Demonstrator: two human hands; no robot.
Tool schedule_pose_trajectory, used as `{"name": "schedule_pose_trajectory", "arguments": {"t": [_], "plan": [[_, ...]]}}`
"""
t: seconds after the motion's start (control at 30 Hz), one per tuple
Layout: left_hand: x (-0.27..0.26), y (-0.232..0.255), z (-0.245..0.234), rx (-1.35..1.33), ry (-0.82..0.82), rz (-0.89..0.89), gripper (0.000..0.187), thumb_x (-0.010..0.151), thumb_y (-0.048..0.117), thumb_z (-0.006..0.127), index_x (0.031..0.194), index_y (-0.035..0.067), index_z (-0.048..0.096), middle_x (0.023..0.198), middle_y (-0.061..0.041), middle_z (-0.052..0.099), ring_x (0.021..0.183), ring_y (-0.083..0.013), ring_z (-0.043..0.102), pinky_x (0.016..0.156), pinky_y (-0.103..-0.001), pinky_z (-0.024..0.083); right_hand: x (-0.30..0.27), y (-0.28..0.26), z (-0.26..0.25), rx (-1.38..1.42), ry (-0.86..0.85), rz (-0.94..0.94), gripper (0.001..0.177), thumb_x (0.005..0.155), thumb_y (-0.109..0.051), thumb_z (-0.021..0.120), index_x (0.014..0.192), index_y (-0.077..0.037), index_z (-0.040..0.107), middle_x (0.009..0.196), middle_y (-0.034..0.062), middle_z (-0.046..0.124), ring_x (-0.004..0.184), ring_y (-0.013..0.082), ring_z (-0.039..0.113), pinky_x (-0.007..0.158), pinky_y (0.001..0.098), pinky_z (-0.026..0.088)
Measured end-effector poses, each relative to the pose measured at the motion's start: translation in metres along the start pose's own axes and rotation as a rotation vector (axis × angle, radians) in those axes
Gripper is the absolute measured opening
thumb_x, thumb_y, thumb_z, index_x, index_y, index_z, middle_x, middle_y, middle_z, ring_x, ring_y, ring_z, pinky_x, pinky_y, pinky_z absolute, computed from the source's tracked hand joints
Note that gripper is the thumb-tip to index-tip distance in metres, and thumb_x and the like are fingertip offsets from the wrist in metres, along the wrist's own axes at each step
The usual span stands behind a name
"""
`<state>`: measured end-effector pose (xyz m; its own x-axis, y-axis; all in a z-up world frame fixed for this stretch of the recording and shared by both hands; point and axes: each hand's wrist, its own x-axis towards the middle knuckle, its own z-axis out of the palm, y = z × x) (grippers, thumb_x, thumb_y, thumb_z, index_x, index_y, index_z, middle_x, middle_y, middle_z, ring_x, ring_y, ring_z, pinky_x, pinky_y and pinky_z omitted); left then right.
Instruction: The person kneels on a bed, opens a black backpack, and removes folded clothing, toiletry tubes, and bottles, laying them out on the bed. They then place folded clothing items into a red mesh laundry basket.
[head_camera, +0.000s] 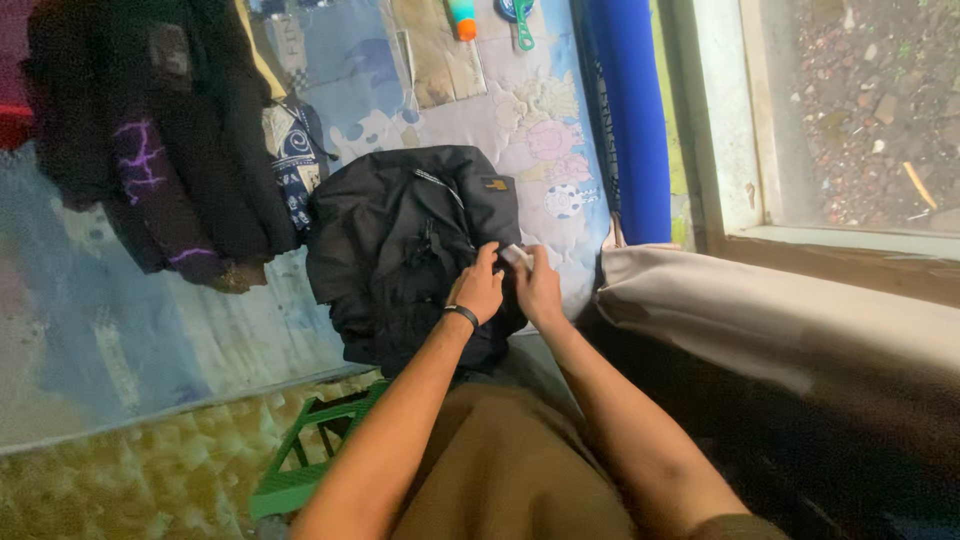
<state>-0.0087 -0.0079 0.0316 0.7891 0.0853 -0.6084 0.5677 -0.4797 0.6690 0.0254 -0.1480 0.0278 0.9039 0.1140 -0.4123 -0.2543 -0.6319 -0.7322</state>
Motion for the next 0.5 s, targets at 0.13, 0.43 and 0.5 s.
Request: {"name": "schedule_pose_trajectory", "arguments": {"t": [0.13,0.43,0.5], "plan": [[-0.012,0.003,-0.002,0.012,0.143,0.268,0.061,0.09,0.007,0.064,0.146,0.009,0.041,0.142,-0.024,0.056,0.127,-0.0441,0.055,0.102,-0.048,0.048,0.004,-0.024,-0.007,-0.059,0.122,-0.248,0.009,0.093,-0.009,0.068,0.102,-0.006,0.067,0.094,0.0195,0.069,0.088,0.04,0.068,0.076,0.0472,0.053],[-0.046,0.068,-0.064,-0.255,0.111,0.013,0.036,0.096,0.022,0.077,0.127,0.006,0.071,0.094,-0.019,0.075,0.084,-0.0286,0.071,0.077,-0.035,0.055,0.009,-0.102,-0.079,0.191,0.039,-0.192,0.028,0.099,-0.014,0.069,0.123,-0.002,0.062,0.08,0.0088,0.062,0.069,0.0162,0.06,0.065,0.0318,0.049],[-0.055,0.085,-0.079,-0.637,-0.007,0.171,0.033,0.097,0.017,0.073,0.125,-0.001,0.069,0.101,-0.012,0.076,0.089,-0.0181,0.071,0.08,-0.03,0.056,0.017,-0.112,-0.087,0.414,0.02,-0.248,0.023,0.103,-0.012,0.065,0.123,-0.001,0.061,0.087,0.0034,0.06,0.077,0.0098,0.058,0.068,0.0279,0.049]]}}
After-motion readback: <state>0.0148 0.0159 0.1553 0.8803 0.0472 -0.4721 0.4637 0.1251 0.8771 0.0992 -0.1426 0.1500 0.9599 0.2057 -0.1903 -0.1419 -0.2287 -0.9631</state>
